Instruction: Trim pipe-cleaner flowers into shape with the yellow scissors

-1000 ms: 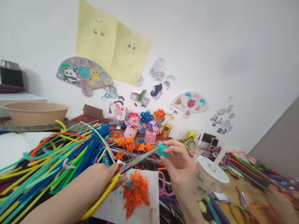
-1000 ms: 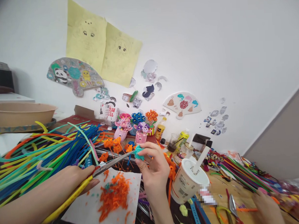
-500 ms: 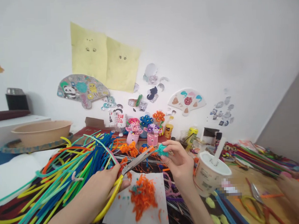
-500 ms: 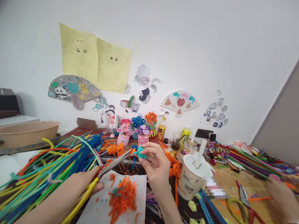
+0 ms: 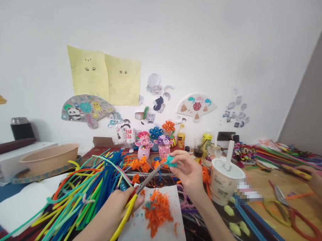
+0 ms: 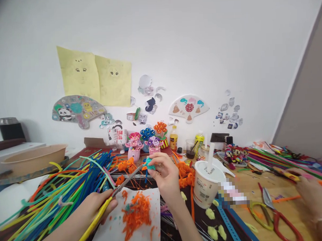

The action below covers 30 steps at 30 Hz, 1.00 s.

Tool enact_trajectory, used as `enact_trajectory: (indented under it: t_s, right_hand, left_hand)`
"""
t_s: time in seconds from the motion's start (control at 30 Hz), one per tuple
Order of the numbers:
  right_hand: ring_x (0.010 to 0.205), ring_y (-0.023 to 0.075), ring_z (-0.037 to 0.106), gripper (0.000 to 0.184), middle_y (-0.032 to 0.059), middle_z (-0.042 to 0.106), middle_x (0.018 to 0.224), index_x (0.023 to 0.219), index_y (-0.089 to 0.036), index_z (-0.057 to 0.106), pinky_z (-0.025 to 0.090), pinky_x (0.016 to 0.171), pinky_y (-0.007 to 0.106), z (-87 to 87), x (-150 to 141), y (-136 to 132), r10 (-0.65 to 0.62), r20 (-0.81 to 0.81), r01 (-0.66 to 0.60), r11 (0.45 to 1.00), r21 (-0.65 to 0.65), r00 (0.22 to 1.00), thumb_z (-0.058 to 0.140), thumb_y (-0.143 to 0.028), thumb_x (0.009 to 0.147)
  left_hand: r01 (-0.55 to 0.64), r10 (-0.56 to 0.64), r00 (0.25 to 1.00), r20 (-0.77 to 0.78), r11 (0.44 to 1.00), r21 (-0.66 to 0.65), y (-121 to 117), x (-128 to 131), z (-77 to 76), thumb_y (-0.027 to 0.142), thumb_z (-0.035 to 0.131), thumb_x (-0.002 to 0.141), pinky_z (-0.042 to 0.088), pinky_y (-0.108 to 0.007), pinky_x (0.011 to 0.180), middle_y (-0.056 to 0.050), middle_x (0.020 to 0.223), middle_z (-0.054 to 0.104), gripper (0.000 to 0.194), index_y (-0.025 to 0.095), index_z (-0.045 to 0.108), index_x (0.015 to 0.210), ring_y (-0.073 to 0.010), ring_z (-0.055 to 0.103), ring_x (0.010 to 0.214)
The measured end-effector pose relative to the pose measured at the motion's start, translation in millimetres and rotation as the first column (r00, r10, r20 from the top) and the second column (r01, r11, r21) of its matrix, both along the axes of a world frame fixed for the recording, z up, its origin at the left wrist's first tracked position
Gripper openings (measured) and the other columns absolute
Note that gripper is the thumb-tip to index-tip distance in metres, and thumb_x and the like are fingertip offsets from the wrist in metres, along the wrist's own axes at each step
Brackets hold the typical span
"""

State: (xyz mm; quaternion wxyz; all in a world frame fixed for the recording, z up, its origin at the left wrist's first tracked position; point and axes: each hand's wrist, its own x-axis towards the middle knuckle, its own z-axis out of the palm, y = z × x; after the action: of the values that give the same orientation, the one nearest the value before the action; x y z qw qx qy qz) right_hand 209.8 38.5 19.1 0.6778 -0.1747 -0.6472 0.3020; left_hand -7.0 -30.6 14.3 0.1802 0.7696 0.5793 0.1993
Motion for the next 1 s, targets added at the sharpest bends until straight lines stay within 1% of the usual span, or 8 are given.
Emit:
enact_trajectory:
  t_s: [0.1, 0.23, 0.37, 0.47, 0.63, 0.73, 0.87, 1.0]
  right_hand:
    - [0.092, 0.0196, 0.061, 0.008, 0.0074, 0.059, 0.102, 0.082, -0.02, 0.067, 0.055, 0.075, 0.032, 0.1, -0.2, 0.0, -0.003, -0.002, 0.003, 1.0, 0.012, 1.0, 0.069, -0.017, 0.075]
    - [0.091, 0.0192, 0.061, 0.008, 0.007, 0.059, 0.101, 0.081, -0.021, 0.067, 0.055, 0.074, 0.032, 0.6, -0.2, -0.5, -0.004, -0.014, 0.005, 1.0, 0.014, 1.0, 0.07, -0.017, 0.075]
    - [0.09, 0.0197, 0.062, 0.007, 0.0079, 0.06, 0.101, 0.081, -0.02, 0.067, 0.056, 0.073, 0.032, 1.9, 1.3, -1.1, -0.008, -0.005, 0.008, 1.0, 0.011, 1.0, 0.07, -0.018, 0.075]
    - [0.091, 0.0197, 0.062, 0.006, 0.0081, 0.06, 0.101, 0.081, -0.02, 0.066, 0.056, 0.073, 0.031, 2.6, 2.8, -1.0, -0.003, 0.013, 0.002, 1.0, 0.008, 1.0, 0.069, -0.018, 0.076]
    - [0.092, 0.0205, 0.062, 0.007, 0.0085, 0.06, 0.102, 0.082, -0.02, 0.066, 0.056, 0.073, 0.032, 2.1, 3.9, 0.2, 0.005, 0.023, -0.005, 1.0, 0.016, 1.0, 0.068, -0.018, 0.076]
    - [0.092, 0.0211, 0.062, 0.007, 0.0086, 0.06, 0.102, 0.082, -0.02, 0.066, 0.055, 0.073, 0.032, 1.5, 3.8, 0.6, 0.009, 0.02, -0.009, 1.0, 0.018, 1.0, 0.068, -0.018, 0.076]
    - [0.093, 0.0205, 0.062, 0.007, 0.0081, 0.06, 0.102, 0.082, -0.02, 0.066, 0.055, 0.073, 0.031, 1.9, 3.6, -0.5, 0.024, 0.018, -0.024, 1.0, 0.007, 1.0, 0.068, -0.016, 0.076]
    - [0.093, 0.0199, 0.061, 0.007, 0.0073, 0.06, 0.103, 0.083, -0.02, 0.067, 0.054, 0.075, 0.031, 2.3, 3.5, -1.5, 0.019, 0.016, -0.019, 1.0, 0.0, 1.0, 0.068, -0.017, 0.077]
  left_hand:
    - [-0.005, 0.008, 0.998, 0.061, 0.999, -0.036, 1.9, 2.0, -1.8, 0.059, 0.033, 0.086, 0.04, -0.024, 0.054, 0.002, 0.049, 0.056, 0.044, 0.022, 0.047, 0.066, -0.016, 0.056, 0.049]
    - [-0.001, 0.006, 0.992, 0.126, 0.999, -0.043, 2.2, 3.3, -5.2, 0.06, 0.036, 0.085, 0.038, -0.023, 0.051, 0.001, 0.049, 0.059, 0.045, 0.022, 0.046, 0.063, -0.0152, 0.054, 0.048]
    - [-0.044, 0.063, 0.978, 0.2, 0.994, -0.1, 0.6, 5.9, -5.6, 0.064, 0.042, 0.081, 0.035, -0.023, 0.048, 0.002, 0.049, 0.059, 0.048, 0.021, 0.046, 0.06, -0.0134, 0.051, 0.046]
    - [-0.036, 0.067, 0.966, 0.249, 0.991, -0.128, 0.9, 7.3, -5.9, 0.065, 0.044, 0.08, 0.034, -0.023, 0.048, 0.003, 0.046, 0.057, 0.049, 0.02, 0.047, 0.061, -0.0124, 0.048, 0.045]
    - [-0.022, 0.057, 0.963, 0.263, 0.991, -0.134, 2.8, 6.1, -8.6, 0.062, 0.049, 0.079, 0.032, -0.022, 0.048, 0.003, 0.045, 0.056, 0.047, 0.02, 0.047, 0.058, -0.0108, 0.045, 0.043]
    - [-0.013, 0.052, 0.961, 0.272, 0.99, -0.141, 4.8, 4.8, -14.6, 0.062, 0.045, 0.081, 0.03, -0.022, 0.045, 0.003, 0.045, 0.056, 0.047, 0.02, 0.047, 0.059, -0.0099, 0.042, 0.04]
    - [0.007, 0.031, 0.956, 0.293, 0.992, -0.127, 7.7, 3.7, -24.6, 0.063, 0.038, 0.083, 0.031, -0.021, 0.046, 0.003, 0.043, 0.053, 0.049, 0.02, 0.045, 0.06, -0.0106, 0.045, 0.041]
    - [0.022, 0.013, 0.956, 0.293, 0.993, -0.116, 7.8, 4.2, -25.6, 0.062, 0.038, 0.084, 0.033, -0.021, 0.047, 0.003, 0.041, 0.054, 0.05, 0.02, 0.044, 0.059, -0.0103, 0.045, 0.04]
